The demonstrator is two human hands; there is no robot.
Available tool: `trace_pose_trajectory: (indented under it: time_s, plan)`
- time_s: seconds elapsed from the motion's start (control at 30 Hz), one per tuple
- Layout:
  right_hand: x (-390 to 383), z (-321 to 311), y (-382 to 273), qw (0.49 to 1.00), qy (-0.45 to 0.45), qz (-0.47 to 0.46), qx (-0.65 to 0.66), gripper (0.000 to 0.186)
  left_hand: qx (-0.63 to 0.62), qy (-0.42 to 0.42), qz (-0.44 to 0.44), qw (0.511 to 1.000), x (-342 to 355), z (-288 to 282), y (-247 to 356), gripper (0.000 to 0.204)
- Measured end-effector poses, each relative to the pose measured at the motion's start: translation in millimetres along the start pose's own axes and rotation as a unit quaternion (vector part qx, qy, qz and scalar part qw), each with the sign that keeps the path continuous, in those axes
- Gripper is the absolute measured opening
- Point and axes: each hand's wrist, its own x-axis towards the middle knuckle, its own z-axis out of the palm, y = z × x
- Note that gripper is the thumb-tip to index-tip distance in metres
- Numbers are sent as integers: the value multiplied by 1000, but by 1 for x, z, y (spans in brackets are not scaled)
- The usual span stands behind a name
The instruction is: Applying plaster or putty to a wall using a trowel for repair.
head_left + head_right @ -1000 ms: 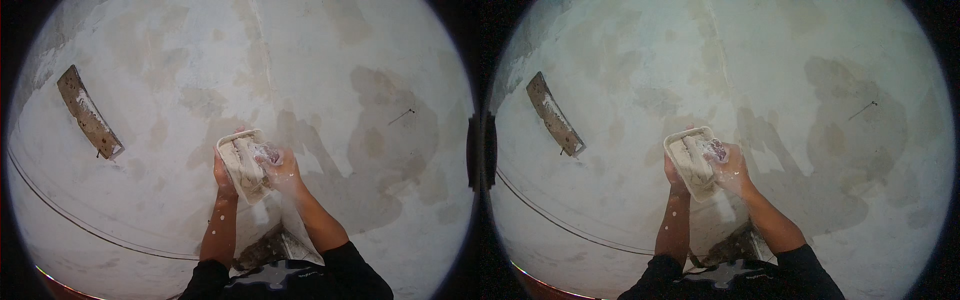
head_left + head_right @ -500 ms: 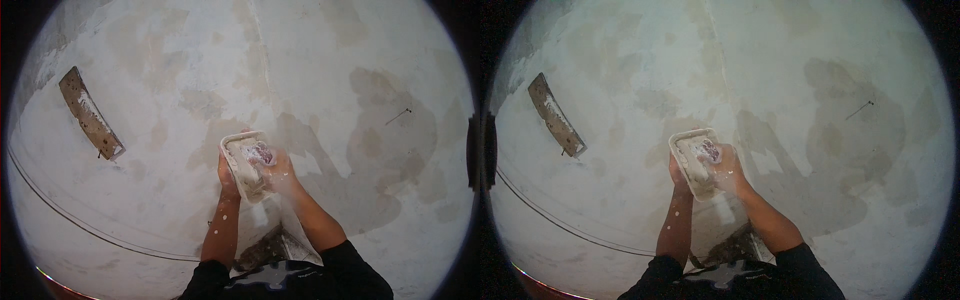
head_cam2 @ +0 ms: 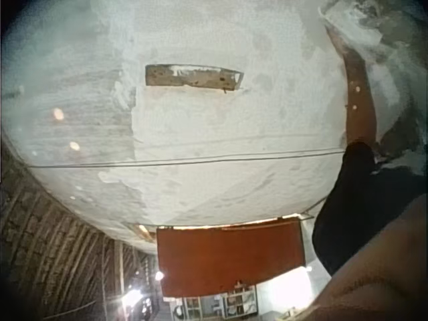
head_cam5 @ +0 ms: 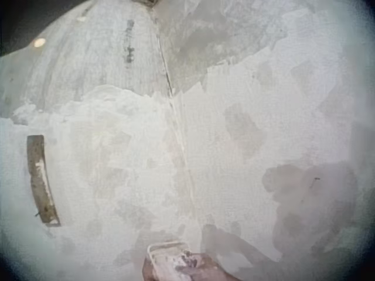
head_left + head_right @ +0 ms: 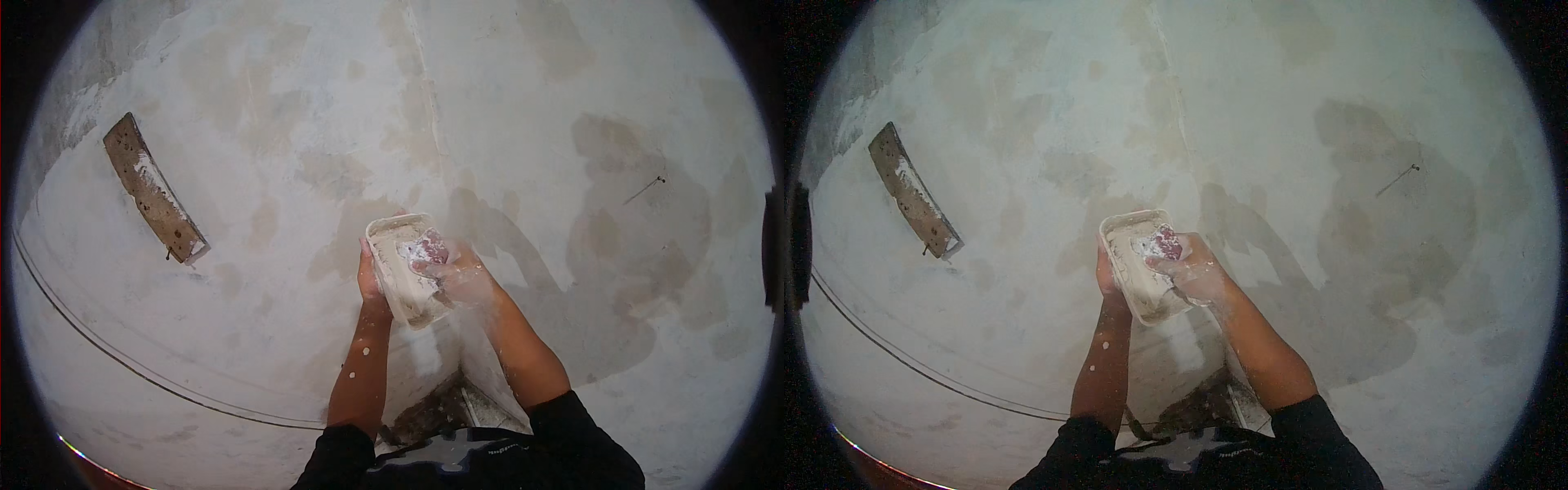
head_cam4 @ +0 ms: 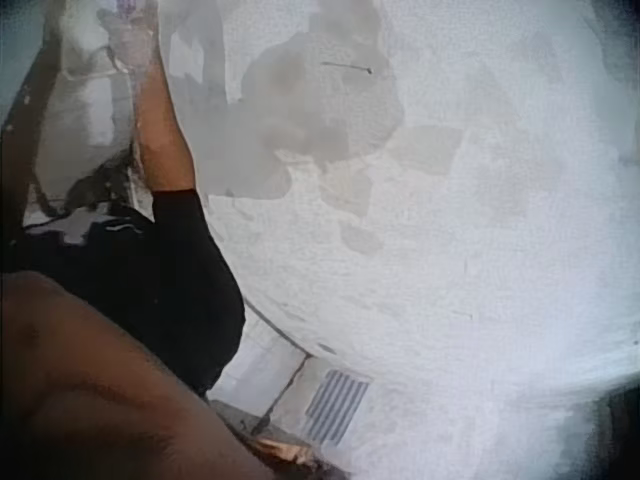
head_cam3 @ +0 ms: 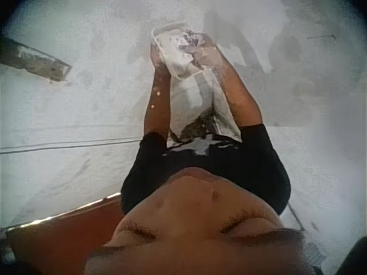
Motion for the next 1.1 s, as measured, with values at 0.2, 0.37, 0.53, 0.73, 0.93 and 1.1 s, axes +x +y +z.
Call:
trace_pose_trajectory:
  time_s: [0.2,0.37,0.53,0.73,0.93,1.1]
  plan:
    - [5,-5,-20,992,-30,-20,121,27,-22,15,-39,999,-5,11,-4,65]
    - [15,-15,-42,968,94,31,230,26,-1,39,-39,999,-15,26,16,68]
    - [27,-25,-80,954,129,-23,270,22,131,3,6,991,-10,47,62,67]
    - [45,-16,-146,952,77,-87,283,15,284,-92,101,949,-9,125,144,65]
    - [83,6,-209,952,7,-204,226,11,472,-50,144,869,-18,168,194,55]
    - [126,66,-254,913,16,-395,98,8,615,-19,223,756,-28,173,221,57]
